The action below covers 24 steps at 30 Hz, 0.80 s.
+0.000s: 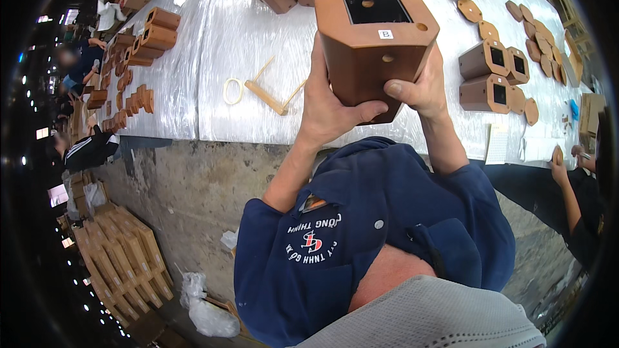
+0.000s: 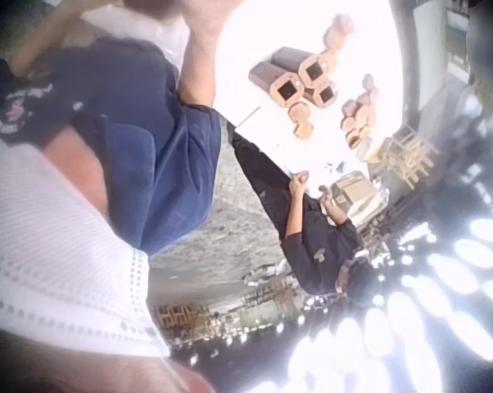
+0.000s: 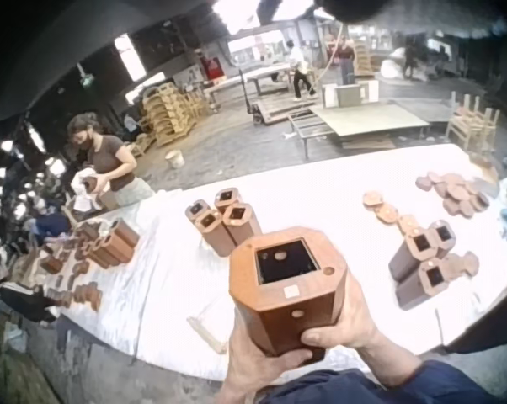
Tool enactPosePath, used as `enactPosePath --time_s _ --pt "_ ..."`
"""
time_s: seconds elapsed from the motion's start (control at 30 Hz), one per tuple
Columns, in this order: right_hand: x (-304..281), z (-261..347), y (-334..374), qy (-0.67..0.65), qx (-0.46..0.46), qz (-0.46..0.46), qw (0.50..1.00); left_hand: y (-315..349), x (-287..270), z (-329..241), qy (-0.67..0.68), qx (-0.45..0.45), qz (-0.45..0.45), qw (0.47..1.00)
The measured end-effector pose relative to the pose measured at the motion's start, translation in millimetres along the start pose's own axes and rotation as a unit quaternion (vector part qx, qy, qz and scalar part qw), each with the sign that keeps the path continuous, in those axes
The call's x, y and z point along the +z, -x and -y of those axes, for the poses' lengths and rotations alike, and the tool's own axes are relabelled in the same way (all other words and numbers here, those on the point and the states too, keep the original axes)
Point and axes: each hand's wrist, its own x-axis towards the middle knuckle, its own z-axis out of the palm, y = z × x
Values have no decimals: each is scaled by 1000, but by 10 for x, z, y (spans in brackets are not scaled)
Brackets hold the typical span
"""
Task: The person assembles small hexagonal wooden boxes by inserting a wooden mallet into the top opening and tapping it to secure the fit. They repeatedly pick up boxes, insert the mallet, and place the finished units on a table or cardboard on the floor.
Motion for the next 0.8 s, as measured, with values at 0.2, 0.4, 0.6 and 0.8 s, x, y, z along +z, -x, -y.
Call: enactPosePath --time_s 0.2,0.4,0.6,0.8 --pt "39 41 27 -53 47 -11 997 -32 -13 5 -3 39 -5 999" --pt "60 -37 -58 -70 59 -5 996 -143 -67 3 -4 30 7 1000" --pt "-22 -283 29 51 27 102 993 -107 -304 116 33 65 -13 997" --pt "-9 -717 -201 117 50 173 977 -209 -552 361 -101 57 -38 993"
